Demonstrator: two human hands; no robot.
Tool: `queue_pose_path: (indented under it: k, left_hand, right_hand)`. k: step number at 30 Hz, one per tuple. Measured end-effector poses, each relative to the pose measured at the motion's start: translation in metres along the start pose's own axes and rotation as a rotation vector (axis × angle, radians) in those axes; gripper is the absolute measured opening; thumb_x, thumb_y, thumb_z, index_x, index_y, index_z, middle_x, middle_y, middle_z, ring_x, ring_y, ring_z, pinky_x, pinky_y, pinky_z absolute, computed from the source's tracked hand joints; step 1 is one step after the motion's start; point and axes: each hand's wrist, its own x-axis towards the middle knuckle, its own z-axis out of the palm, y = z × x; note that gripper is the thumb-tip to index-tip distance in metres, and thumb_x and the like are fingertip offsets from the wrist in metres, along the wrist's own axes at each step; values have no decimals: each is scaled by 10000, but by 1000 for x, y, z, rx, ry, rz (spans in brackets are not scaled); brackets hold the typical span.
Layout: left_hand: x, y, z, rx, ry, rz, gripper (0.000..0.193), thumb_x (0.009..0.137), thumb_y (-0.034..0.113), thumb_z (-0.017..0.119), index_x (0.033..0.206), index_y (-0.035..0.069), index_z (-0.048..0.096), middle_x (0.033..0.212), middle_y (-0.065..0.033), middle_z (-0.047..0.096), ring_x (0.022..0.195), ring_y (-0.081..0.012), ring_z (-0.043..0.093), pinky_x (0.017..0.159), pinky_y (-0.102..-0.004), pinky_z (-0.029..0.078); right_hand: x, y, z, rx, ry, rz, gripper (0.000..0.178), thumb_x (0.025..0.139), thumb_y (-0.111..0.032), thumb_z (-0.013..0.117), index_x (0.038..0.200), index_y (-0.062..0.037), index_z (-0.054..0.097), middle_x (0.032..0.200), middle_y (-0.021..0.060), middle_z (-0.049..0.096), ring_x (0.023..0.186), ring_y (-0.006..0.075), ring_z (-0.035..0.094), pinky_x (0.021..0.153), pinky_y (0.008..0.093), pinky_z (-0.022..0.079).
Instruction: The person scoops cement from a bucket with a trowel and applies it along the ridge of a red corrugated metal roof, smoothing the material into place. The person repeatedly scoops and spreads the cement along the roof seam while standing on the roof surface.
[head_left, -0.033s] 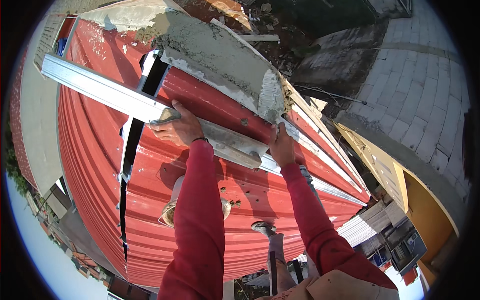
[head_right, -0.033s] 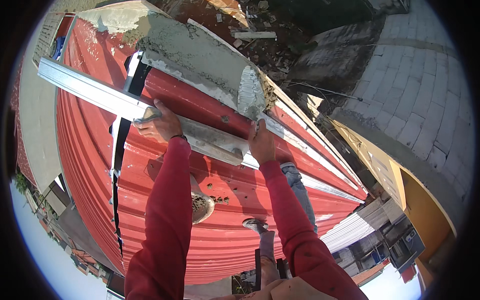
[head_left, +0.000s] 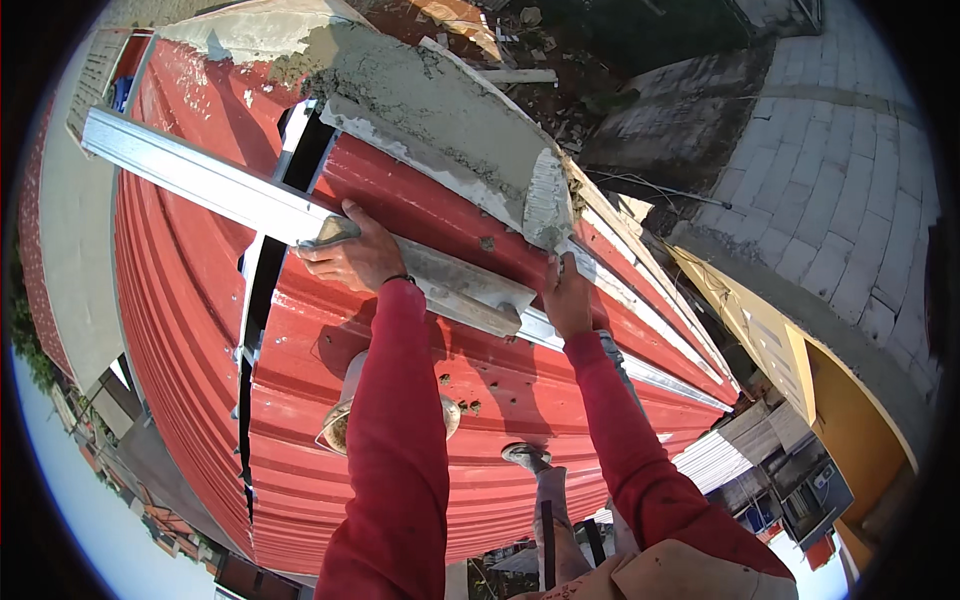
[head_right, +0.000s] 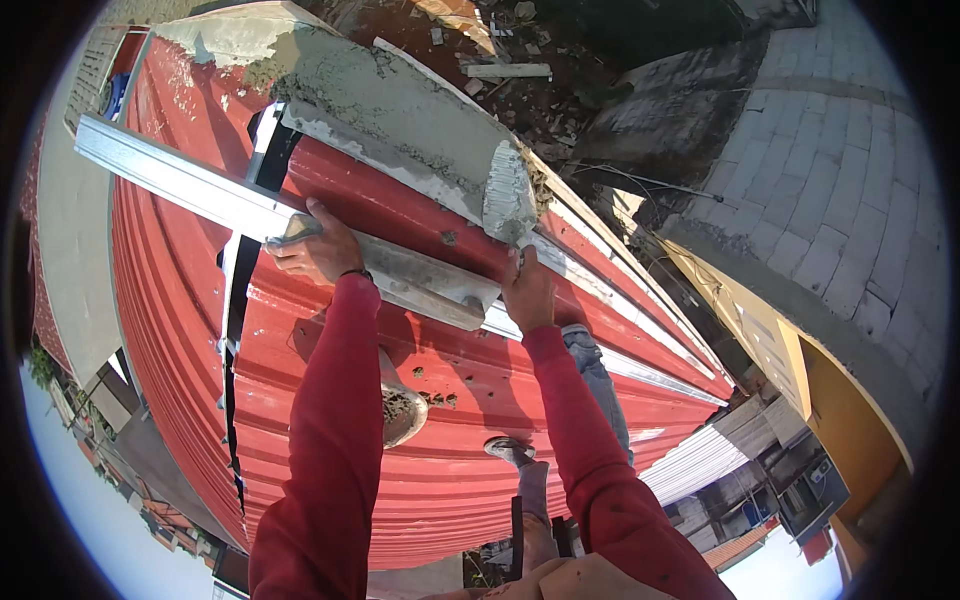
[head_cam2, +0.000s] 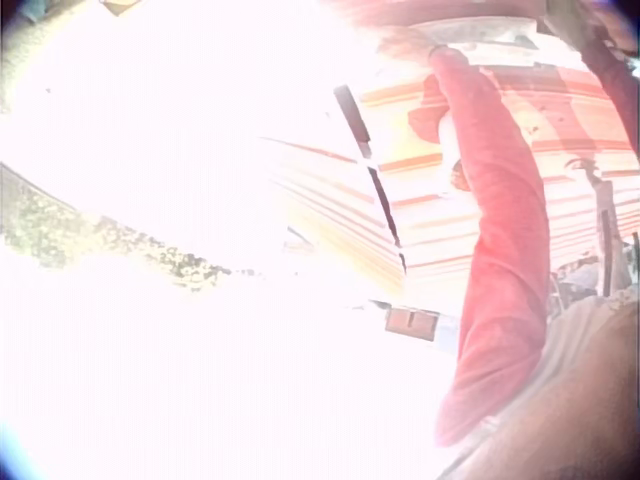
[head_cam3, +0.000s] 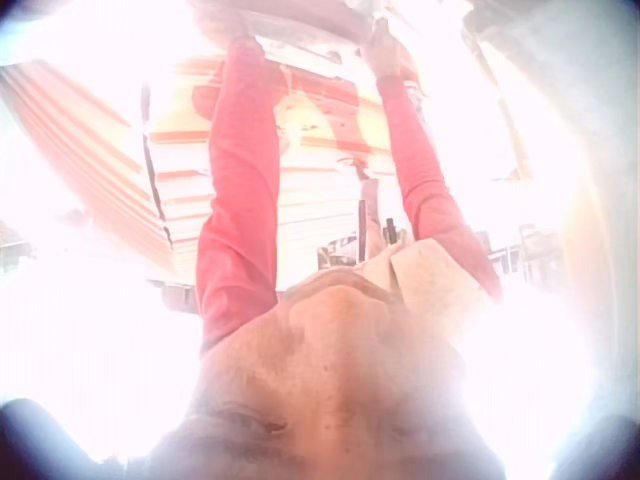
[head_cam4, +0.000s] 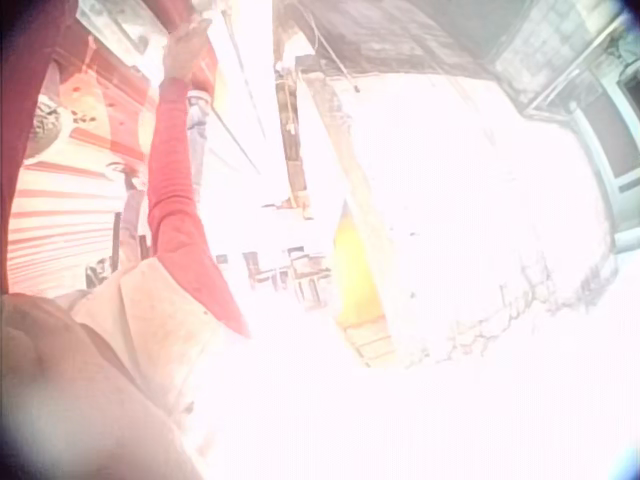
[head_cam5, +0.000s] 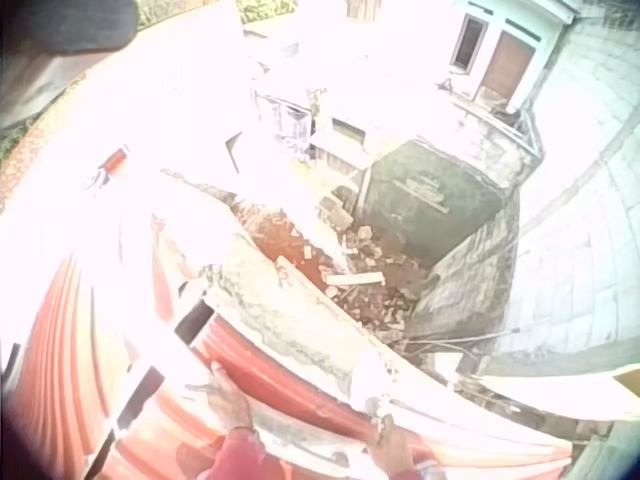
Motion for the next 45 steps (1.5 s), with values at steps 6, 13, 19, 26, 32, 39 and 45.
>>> queue_pose_path:
  k: [6,13,19,26,32,39,45]
  left_hand:
    - [9,-6,-2,-13,48,19,994,867,589,622,1425,-125,212,1311,-275,382,1226,-423,426,936,-496,467]
    - [-3,13,-6,-21,-42,-57,1006,865,599,622,1427,-125,208,1299,-272,375,1204,-415,444,908,-490,483]
    - [9,-1,-5,14,-58,-35,996,876,602,613,1438,-105,194,1371,-272,342,1269,-422,414,929,-496,509]
    - [12,-11,0,3,46,21,1010,860,604,630,1434,-110,204,1293,-265,379,1193,-410,450,931,-507,475]
    - [2,-4,6,9,49,17,983,866,579,640,1446,-91,214,1349,-268,362,1237,-411,439,895,-496,519]
    - [18,-9,-4,5,35,-7,1012,856,629,615,1440,-87,201,1313,-255,365,1232,-407,422,892,-498,511]
    - [6,3,2,-34,21,-65,1064,811,663,631,1451,-69,200,1371,-249,348,1285,-397,390,937,-510,477]
  right_hand:
    - [-40,-30,-9,283,9,128,250,1012,-247,501,970,-2,531,846,267,633,749,405,641,623,478,464]
    - [65,-159,16,147,132,-367,258,969,-272,567,975,-22,503,783,218,644,667,429,646,566,498,503]
    - [39,-115,12,95,61,-206,257,989,-280,536,998,-25,504,697,213,632,626,427,633,549,512,486]
    - [39,-166,15,229,-123,-176,261,1004,-285,509,990,-25,485,633,225,620,648,454,632,561,540,473]
    - [76,-207,39,129,-30,-165,283,1002,-294,489,983,-11,483,703,279,633,686,487,631,602,572,496]
    - [18,-98,26,160,-76,36,277,1006,-266,474,1013,9,500,743,309,632,724,494,633,605,557,497]
    - [-37,8,-2,471,-123,430,292,1011,-323,484,997,-34,524,618,124,591,476,248,603,430,390,466]
